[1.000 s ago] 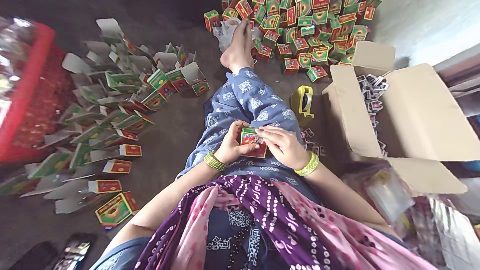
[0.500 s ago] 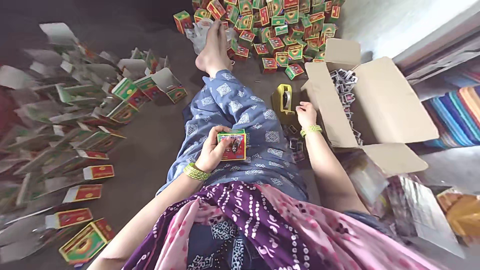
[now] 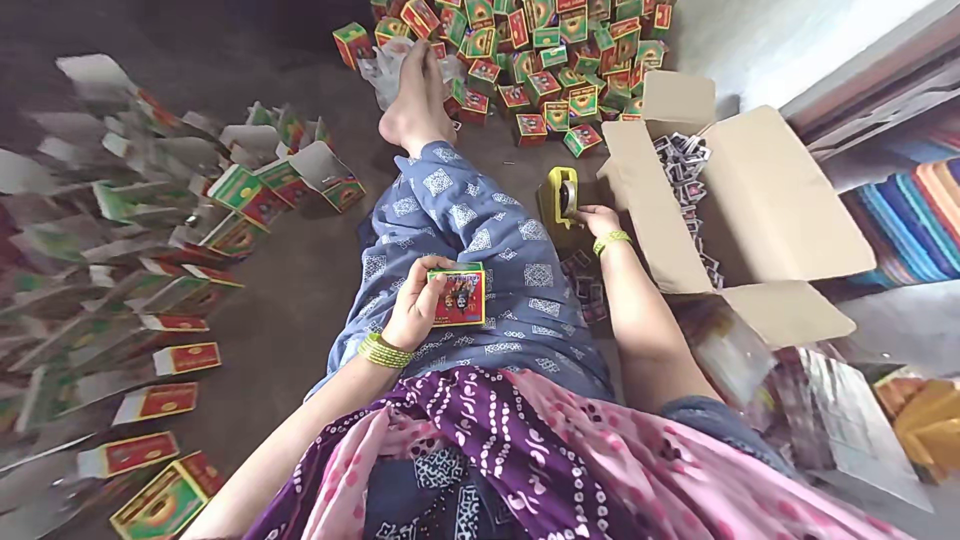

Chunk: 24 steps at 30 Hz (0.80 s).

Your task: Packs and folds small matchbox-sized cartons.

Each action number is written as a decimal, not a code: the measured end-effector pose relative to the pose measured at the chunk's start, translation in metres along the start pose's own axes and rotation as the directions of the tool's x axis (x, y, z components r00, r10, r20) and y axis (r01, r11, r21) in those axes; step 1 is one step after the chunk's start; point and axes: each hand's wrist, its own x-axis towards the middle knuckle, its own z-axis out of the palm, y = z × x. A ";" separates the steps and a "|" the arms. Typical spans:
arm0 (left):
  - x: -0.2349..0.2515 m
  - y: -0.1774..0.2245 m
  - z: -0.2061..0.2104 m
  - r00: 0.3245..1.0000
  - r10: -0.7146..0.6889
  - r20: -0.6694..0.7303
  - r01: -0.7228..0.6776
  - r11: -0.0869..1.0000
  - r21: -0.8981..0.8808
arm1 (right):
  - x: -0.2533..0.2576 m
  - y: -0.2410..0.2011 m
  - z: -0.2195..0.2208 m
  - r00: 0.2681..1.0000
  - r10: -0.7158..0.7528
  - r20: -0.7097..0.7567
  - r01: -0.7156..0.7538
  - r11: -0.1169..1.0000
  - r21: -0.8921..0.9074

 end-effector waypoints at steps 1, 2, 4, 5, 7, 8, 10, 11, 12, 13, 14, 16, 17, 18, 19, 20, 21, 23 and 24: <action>0.000 -0.001 0.000 1.000 0.004 0.000 -0.004 1.000 0.002 | -0.006 -0.003 -0.003 1.000 0.015 -0.002 -0.014 0.999 0.041; -0.001 -0.001 -0.001 1.000 0.007 -0.001 -0.007 1.000 0.005 | -0.013 -0.005 -0.006 1.000 0.031 0.002 -0.032 0.998 0.063; -0.002 -0.001 -0.001 1.000 0.010 -0.003 -0.010 1.000 0.006 | -0.028 -0.005 -0.010 0.998 0.065 -0.002 -0.065 0.994 0.093; -0.002 0.000 -0.001 1.000 0.013 -0.007 -0.013 1.000 0.006 | -0.035 -0.003 -0.011 0.997 0.080 -0.008 -0.078 0.992 0.103; -0.001 0.001 -0.001 1.000 0.014 -0.016 -0.014 1.000 0.010 | -0.047 0.004 -0.011 0.993 0.116 -0.017 -0.114 0.989 0.095; -0.001 0.001 -0.001 1.000 0.009 -0.015 -0.009 1.000 0.013 | -0.051 0.008 -0.010 0.991 0.133 -0.023 -0.131 0.989 0.076; -0.002 0.001 0.000 1.000 0.005 -0.006 -0.005 1.000 0.021 | -0.055 0.016 -0.005 0.989 0.142 -0.027 -0.141 0.989 0.052; -0.002 0.001 0.000 1.000 0.008 -0.002 -0.008 1.000 0.024 | -0.055 0.019 -0.003 0.990 0.139 -0.012 -0.138 0.989 0.046; -0.002 0.001 0.000 1.000 0.011 0.000 -0.011 1.000 0.026 | -0.055 0.021 -0.001 0.991 0.132 -0.005 -0.131 0.990 0.051; -0.002 0.000 0.000 1.000 0.014 0.004 -0.014 0.999 0.028 | -0.052 0.023 0.001 0.993 0.122 -0.001 -0.122 0.991 0.056; -0.002 0.000 0.000 1.000 0.017 0.004 -0.017 0.999 0.030 | -0.049 0.025 0.003 0.994 0.110 -0.005 -0.110 0.993 0.045; -0.003 0.000 -0.001 1.000 0.027 -0.002 -0.027 0.999 0.030 | -0.049 0.021 0.006 0.997 0.073 -0.038 -0.074 0.997 -0.038; -0.003 -0.001 -0.001 0.999 0.032 -0.008 -0.031 0.999 0.029 | -0.050 0.019 0.007 0.997 0.048 -0.059 -0.054 0.992 -0.114; -0.003 -0.001 -0.001 0.999 0.034 -0.013 -0.034 0.999 0.028 | -0.050 0.016 0.007 0.997 0.030 -0.078 -0.046 0.977 -0.210; -0.003 0.000 -0.001 0.999 0.034 -0.013 -0.034 0.999 0.031 | -0.052 0.013 0.007 0.995 0.026 -0.097 -0.055 0.947 -0.316; -0.003 0.000 -0.001 0.999 0.034 -0.013 -0.034 0.999 0.033 | -0.055 0.010 0.007 0.993 0.043 -0.110 -0.085 0.907 -0.412; -0.004 0.000 -0.001 0.999 0.032 -0.010 -0.032 0.999 0.032 | -0.057 0.011 0.007 0.992 0.065 -0.113 -0.111 0.872 -0.477; -0.004 0.001 -0.001 1.000 0.023 -0.003 -0.023 1.000 0.022 | -0.060 0.009 0.003 0.995 0.062 -0.076 -0.090 0.879 -0.469; -0.003 0.001 0.000 1.000 0.026 -0.008 -0.026 1.000 0.009 | -0.062 0.006 0.002 0.999 0.006 -0.042 -0.022 0.918 -0.396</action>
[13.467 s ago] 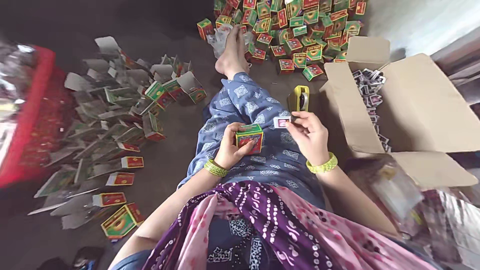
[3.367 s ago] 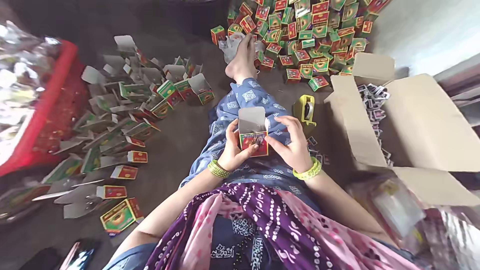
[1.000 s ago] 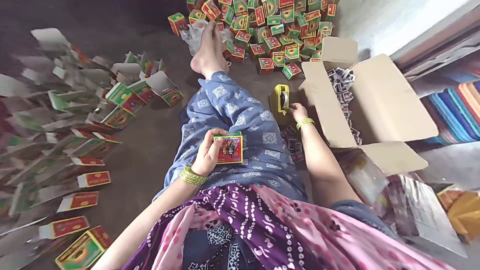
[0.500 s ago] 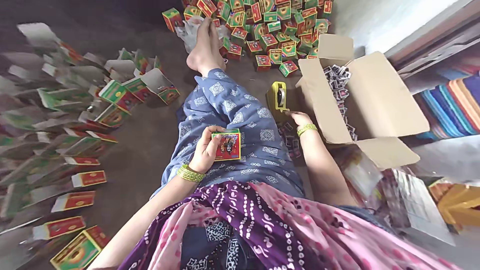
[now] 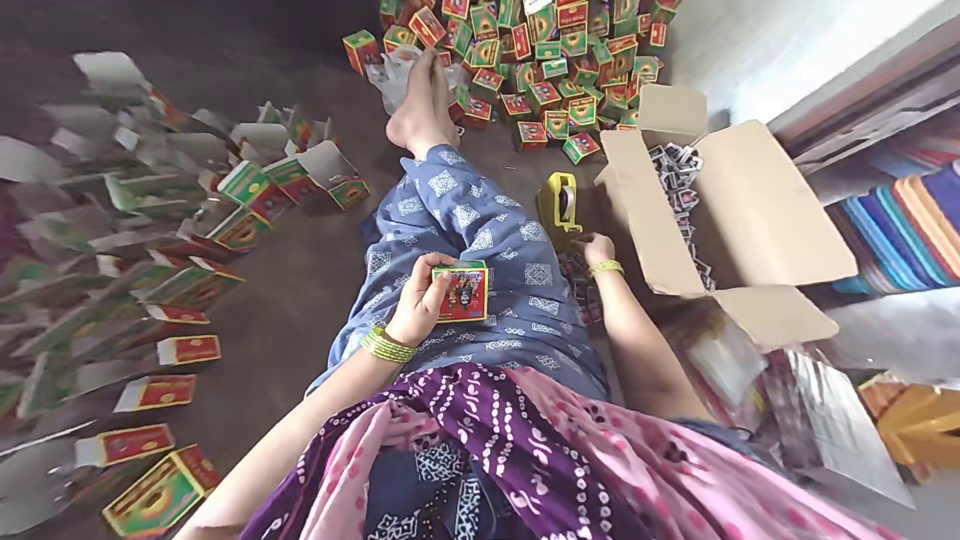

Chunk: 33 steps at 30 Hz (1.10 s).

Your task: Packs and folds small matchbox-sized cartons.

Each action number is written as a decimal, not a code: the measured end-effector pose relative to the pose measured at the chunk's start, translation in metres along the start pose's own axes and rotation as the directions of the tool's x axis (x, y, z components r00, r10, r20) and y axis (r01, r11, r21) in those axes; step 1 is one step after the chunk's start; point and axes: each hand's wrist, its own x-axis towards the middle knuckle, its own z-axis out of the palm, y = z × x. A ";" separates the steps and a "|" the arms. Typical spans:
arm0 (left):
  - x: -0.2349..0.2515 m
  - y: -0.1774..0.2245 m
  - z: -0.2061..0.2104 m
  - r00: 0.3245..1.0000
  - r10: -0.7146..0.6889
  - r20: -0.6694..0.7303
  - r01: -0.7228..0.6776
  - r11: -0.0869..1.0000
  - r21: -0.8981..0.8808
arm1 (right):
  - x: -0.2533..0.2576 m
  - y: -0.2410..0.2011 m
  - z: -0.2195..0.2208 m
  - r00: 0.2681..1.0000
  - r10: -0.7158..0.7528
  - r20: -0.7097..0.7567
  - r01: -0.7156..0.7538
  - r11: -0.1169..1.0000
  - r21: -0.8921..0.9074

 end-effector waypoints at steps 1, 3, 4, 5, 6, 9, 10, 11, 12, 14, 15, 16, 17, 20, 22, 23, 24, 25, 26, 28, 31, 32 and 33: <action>0.000 -0.001 0.000 1.000 0.007 -0.005 -0.007 1.000 -0.013 | -0.006 -0.004 -0.002 0.995 -0.095 -0.002 0.095 0.988 0.121; 0.000 -0.003 0.001 1.000 0.003 -0.011 -0.003 1.000 -0.006 | -0.032 -0.022 -0.005 0.963 -0.269 -0.017 0.249 0.865 0.435; 0.000 -0.002 0.001 1.000 -0.011 -0.014 0.012 1.000 0.016 | -0.051 -0.037 -0.008 0.939 -0.344 -0.002 0.284 0.771 0.569; 0.000 -0.002 0.001 0.999 -0.031 -0.016 0.031 0.999 0.039 | -0.072 -0.052 -0.012 0.911 -0.412 0.026 0.288 0.680 0.674; 0.001 -0.002 0.001 0.999 -0.036 -0.018 0.037 0.998 0.060 | -0.093 -0.067 -0.016 0.872 -0.485 0.060 0.282 0.600 0.749; 0.003 -0.005 0.001 1.000 -0.003 -0.027 0.005 0.997 0.083 | -0.146 -0.103 -0.016 0.737 -0.651 0.179 0.222 0.484 0.846; 0.002 -0.005 0.001 1.000 0.008 -0.029 -0.006 0.996 0.085 | -0.159 -0.110 -0.011 0.704 -0.676 0.216 0.195 0.477 0.857; 0.001 -0.006 0.000 0.999 0.019 -0.029 -0.016 0.996 0.084 | -0.169 -0.116 -0.005 0.680 -0.689 0.251 0.165 0.477 0.863; 0.000 -0.006 -0.001 0.999 0.031 -0.024 -0.029 0.996 0.083 | -0.175 -0.120 0.003 0.664 -0.692 0.284 0.132 0.481 0.867; -0.001 -0.007 -0.003 0.999 0.051 -0.014 -0.050 0.996 0.079 | -0.182 -0.125 0.016 0.656 -0.666 0.354 0.067 0.519 0.852; -0.001 -0.008 -0.004 0.998 0.056 -0.008 -0.056 0.996 0.071 | -0.183 -0.126 0.022 0.666 -0.640 0.382 0.037 0.541 0.840; -0.001 -0.008 -0.004 0.999 0.052 0.000 -0.052 0.997 0.056 | -0.183 -0.127 0.027 0.680 -0.611 0.405 0.011 0.562 0.827; -0.001 -0.006 -0.003 0.999 0.038 0.004 -0.038 0.999 0.037 | -0.182 -0.127 0.030 0.693 -0.586 0.419 -0.006 0.578 0.816; 0.000 -0.001 0.000 1.000 0.019 0.011 -0.019 1.000 0.001 | -0.178 -0.125 0.037 0.741 -0.524 0.419 -0.012 0.614 0.789; -0.001 -0.001 0.001 0.999 0.046 0.024 -0.046 0.999 0.019 | -0.176 -0.124 0.040 0.765 -0.503 0.403 0.015 0.639 0.769; -0.001 -0.002 0.001 0.998 0.060 0.033 -0.061 0.998 0.025 | -0.175 -0.124 0.042 0.773 -0.501 0.389 0.034 0.645 0.764; -0.001 -0.002 0.001 0.997 0.071 0.037 -0.072 0.997 0.032 | -0.175 -0.124 0.042 0.785 -0.494 0.373 0.049 0.650 0.759; -0.001 -0.002 0.001 0.996 0.078 0.042 -0.080 0.996 0.047 | -0.175 -0.125 0.043 0.802 -0.483 0.352 0.062 0.653 0.755; -0.001 0.001 0.001 0.996 0.078 0.047 -0.082 0.993 0.084 | -0.175 -0.126 0.043 0.816 -0.471 0.334 0.074 0.659 0.749; -0.005 0.008 -0.003 0.993 0.077 0.087 -0.091 0.979 0.180 | -0.174 -0.127 0.044 0.821 -0.485 0.301 0.136 0.679 0.721; -0.007 0.017 -0.012 0.988 0.078 0.131 -0.102 0.977 0.187 | -0.172 -0.121 0.047 0.683 -0.694 0.228 0.395 0.614 0.684; -0.006 0.018 -0.017 0.991 0.070 0.117 -0.085 0.988 0.126 | -0.173 -0.118 0.047 0.603 -0.760 0.242 0.469 0.584 0.663; -0.005 0.019 -0.023 0.997 0.045 0.064 -0.048 0.998 0.051 | -0.173 -0.114 0.048 0.531 -0.809 0.253 0.536 0.551 0.640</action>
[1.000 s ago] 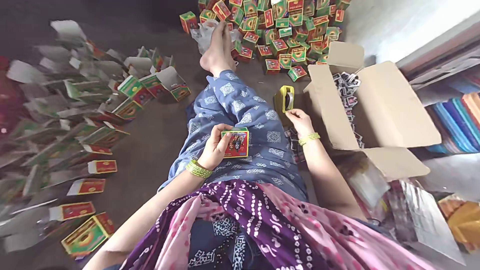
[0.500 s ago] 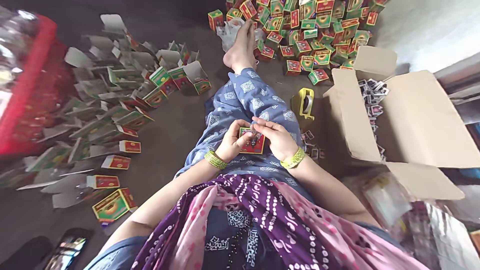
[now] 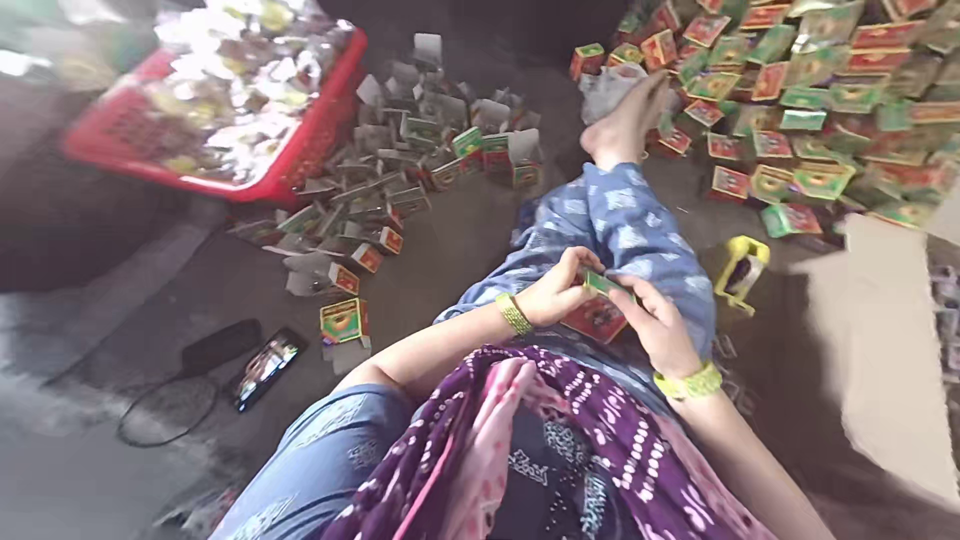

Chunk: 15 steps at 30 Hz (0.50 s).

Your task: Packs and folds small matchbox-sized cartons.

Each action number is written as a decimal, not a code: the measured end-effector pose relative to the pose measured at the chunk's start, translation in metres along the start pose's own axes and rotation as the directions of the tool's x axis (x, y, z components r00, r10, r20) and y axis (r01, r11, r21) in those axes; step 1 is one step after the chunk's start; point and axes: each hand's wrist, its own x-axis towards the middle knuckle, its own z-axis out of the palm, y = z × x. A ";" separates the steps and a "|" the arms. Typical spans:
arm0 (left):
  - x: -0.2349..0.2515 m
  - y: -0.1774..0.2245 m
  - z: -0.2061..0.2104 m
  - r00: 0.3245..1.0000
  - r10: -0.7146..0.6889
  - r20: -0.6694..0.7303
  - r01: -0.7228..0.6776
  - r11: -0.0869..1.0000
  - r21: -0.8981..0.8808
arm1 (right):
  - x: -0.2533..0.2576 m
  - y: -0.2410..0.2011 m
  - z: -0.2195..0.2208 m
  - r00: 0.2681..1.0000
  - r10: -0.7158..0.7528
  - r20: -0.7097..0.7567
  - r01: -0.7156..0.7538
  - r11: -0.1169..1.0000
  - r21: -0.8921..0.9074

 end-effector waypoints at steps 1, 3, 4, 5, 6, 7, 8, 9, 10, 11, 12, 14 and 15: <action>0.000 0.002 -0.009 0.994 -0.043 -0.096 0.039 0.998 -0.039 | -0.002 0.002 0.001 0.998 -0.042 0.035 0.044 0.997 -0.062; -0.002 0.006 -0.039 0.928 -0.122 -0.353 0.158 0.984 0.076 | -0.005 0.003 0.003 0.996 -0.066 0.057 0.074 0.986 -0.149; -0.005 0.010 -0.059 0.868 -0.121 -0.482 0.258 0.939 0.229 | -0.006 0.003 0.002 0.996 -0.070 0.058 0.078 0.983 -0.165; -0.011 0.016 -0.081 0.807 -0.105 -0.581 0.392 0.831 0.394 | -0.006 0.002 0.001 0.995 -0.073 0.061 0.083 0.982 -0.170; -0.019 0.021 -0.104 0.757 -0.078 -0.649 0.518 0.677 0.523 | -0.006 0.001 -0.001 0.995 -0.076 0.064 0.086 0.981 -0.176; -0.030 0.023 -0.127 0.711 -0.056 -0.701 0.616 0.531 0.582 | -0.006 0.001 -0.002 0.995 -0.079 0.063 0.089 0.980 -0.178; -0.042 0.024 -0.148 0.665 -0.059 -0.744 0.699 0.398 0.594 | -0.006 0.001 -0.003 0.995 -0.080 0.059 0.089 0.981 -0.173; -0.056 0.025 -0.166 0.622 -0.067 -0.780 0.759 0.295 0.580 | -0.006 0.002 -0.004 0.996 -0.077 0.053 0.085 0.983 -0.164; -0.071 0.027 -0.181 0.578 -0.077 -0.812 0.806 0.208 0.554 | -0.005 0.002 -0.005 0.996 -0.067 0.052 0.074 0.986 -0.149; -0.086 0.028 -0.193 0.542 -0.090 -0.835 0.838 0.135 0.529 | -0.004 0.002 -0.007 0.997 -0.046 0.057 0.053 0.990 -0.129; -0.103 0.029 -0.203 0.515 -0.103 -0.851 0.857 0.070 0.510 | -0.003 0.002 -0.008 0.998 -0.019 0.066 0.026 0.994 -0.107; -0.131 0.031 -0.218 0.496 -0.113 -0.861 0.866 -0.010 0.500 | -0.001 0.002 -0.010 0.995 0.057 0.085 -0.053 0.998 -0.045; -0.141 0.031 -0.222 0.488 -0.119 -0.865 0.868 -0.039 0.495 | 0.001 0.000 -0.011 0.988 0.112 0.102 -0.112 0.994 0.000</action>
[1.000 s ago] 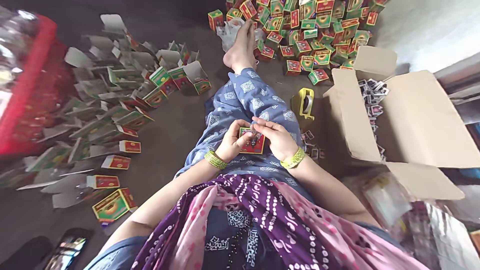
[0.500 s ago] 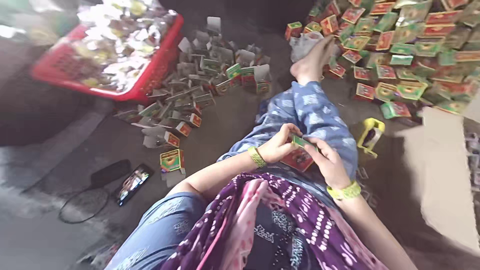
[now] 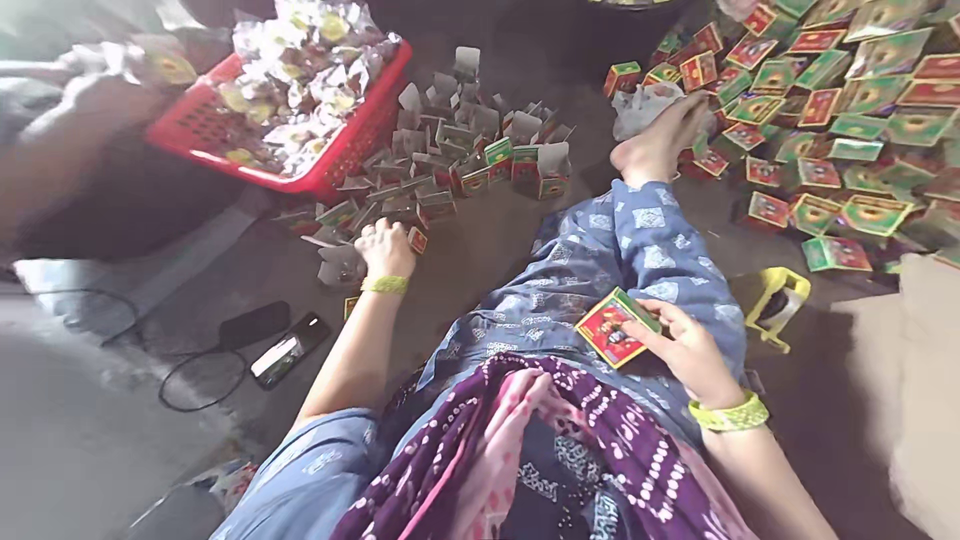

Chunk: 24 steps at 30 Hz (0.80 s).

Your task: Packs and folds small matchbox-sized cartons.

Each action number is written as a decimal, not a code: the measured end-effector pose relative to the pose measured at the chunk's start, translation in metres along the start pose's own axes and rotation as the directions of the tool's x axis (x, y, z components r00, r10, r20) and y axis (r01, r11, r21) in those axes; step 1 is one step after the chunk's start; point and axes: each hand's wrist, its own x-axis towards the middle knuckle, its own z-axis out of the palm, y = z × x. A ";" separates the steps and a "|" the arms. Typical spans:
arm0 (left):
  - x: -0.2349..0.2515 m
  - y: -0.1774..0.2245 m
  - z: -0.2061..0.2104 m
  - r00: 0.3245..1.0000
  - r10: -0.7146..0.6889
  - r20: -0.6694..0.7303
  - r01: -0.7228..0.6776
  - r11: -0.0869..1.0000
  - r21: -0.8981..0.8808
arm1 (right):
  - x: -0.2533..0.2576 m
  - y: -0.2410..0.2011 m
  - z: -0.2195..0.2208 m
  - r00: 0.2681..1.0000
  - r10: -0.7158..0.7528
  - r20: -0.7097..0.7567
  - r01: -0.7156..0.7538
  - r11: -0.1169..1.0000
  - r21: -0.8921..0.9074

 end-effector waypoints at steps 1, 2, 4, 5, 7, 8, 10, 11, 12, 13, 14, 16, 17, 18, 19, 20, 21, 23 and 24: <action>-0.001 -0.008 0.001 1.000 -0.011 0.012 0.011 1.000 0.028 | 0.001 -0.004 -0.001 0.997 0.069 0.032 -0.070 0.996 0.054; -0.001 -0.012 0.000 0.999 -0.021 0.039 0.020 0.999 0.041 | 0.003 -0.009 -0.003 0.987 0.141 0.082 -0.149 0.984 0.101; 0.000 -0.015 -0.004 0.998 -0.005 0.068 0.001 0.998 0.056 | 0.008 -0.022 -0.008 0.935 0.269 0.230 -0.305 0.943 0.135; 0.001 -0.015 -0.005 0.996 0.006 0.087 -0.011 0.998 0.064 | 0.012 -0.029 -0.011 0.896 0.323 0.303 -0.370 0.923 0.109; 0.003 -0.014 -0.004 0.994 0.014 0.108 -0.019 0.999 0.043 | 0.026 -0.041 -0.020 0.816 0.427 0.389 -0.458 0.889 -0.016; 0.003 -0.011 -0.003 0.995 0.022 0.101 -0.024 1.000 0.020 | 0.037 -0.048 -0.027 0.788 0.470 0.396 -0.475 0.875 -0.093; 0.001 0.002 -0.009 0.995 0.074 0.073 -0.072 0.997 -0.032 | 0.068 -0.068 -0.049 0.803 0.503 0.318 -0.457 0.864 -0.213; -0.001 0.009 -0.012 0.991 0.125 0.048 -0.122 0.990 -0.064 | 0.086 -0.078 -0.064 0.864 0.460 0.207 -0.421 0.883 -0.208; -0.003 0.015 -0.015 0.981 0.193 0.014 -0.191 0.977 -0.097 | 0.103 -0.088 -0.080 0.925 0.378 0.039 -0.371 0.920 -0.125; -0.006 0.022 -0.019 0.963 0.267 -0.025 -0.268 0.954 -0.134 | 0.121 -0.098 -0.096 0.948 0.276 -0.158 -0.275 0.961 0.033; -0.010 0.029 -0.024 0.938 0.340 -0.072 -0.347 0.919 -0.184 | 0.139 -0.109 -0.113 0.924 0.189 -0.332 -0.128 0.972 0.198; -0.019 0.048 -0.033 0.867 0.467 -0.174 -0.499 0.818 -0.288 | 0.158 -0.135 -0.140 0.838 0.090 -0.538 0.138 0.920 0.368; -0.024 0.058 -0.038 0.823 0.518 -0.233 -0.568 0.752 -0.336 | 0.160 -0.145 -0.147 0.813 0.063 -0.579 0.210 0.896 0.391; -0.028 0.070 -0.042 0.777 0.559 -0.291 -0.630 0.677 -0.381 | 0.158 -0.151 -0.147 0.809 0.040 -0.586 0.236 0.891 0.387; -0.033 0.081 -0.045 0.726 0.593 -0.348 -0.686 0.590 -0.427 | 0.152 -0.152 -0.142 0.826 0.020 -0.564 0.225 0.905 0.361; -0.038 0.091 -0.047 0.672 0.618 -0.407 -0.735 0.491 -0.467 | 0.143 -0.148 -0.133 0.855 -0.003 -0.519 0.187 0.934 0.304; -0.041 0.102 -0.047 0.620 0.637 -0.458 -0.769 0.379 -0.515 | 0.131 -0.140 -0.124 0.888 -0.022 -0.459 0.139 0.965 0.223; -0.047 0.126 -0.045 0.546 0.645 -0.535 -0.781 0.161 -0.603 | 0.107 -0.114 -0.103 0.932 -0.023 -0.361 0.044 0.998 0.050; -0.050 0.139 -0.042 0.526 0.646 -0.553 -0.751 0.048 -0.658 | 0.097 -0.098 -0.097 0.942 -0.004 -0.335 -0.003 1.000 -0.019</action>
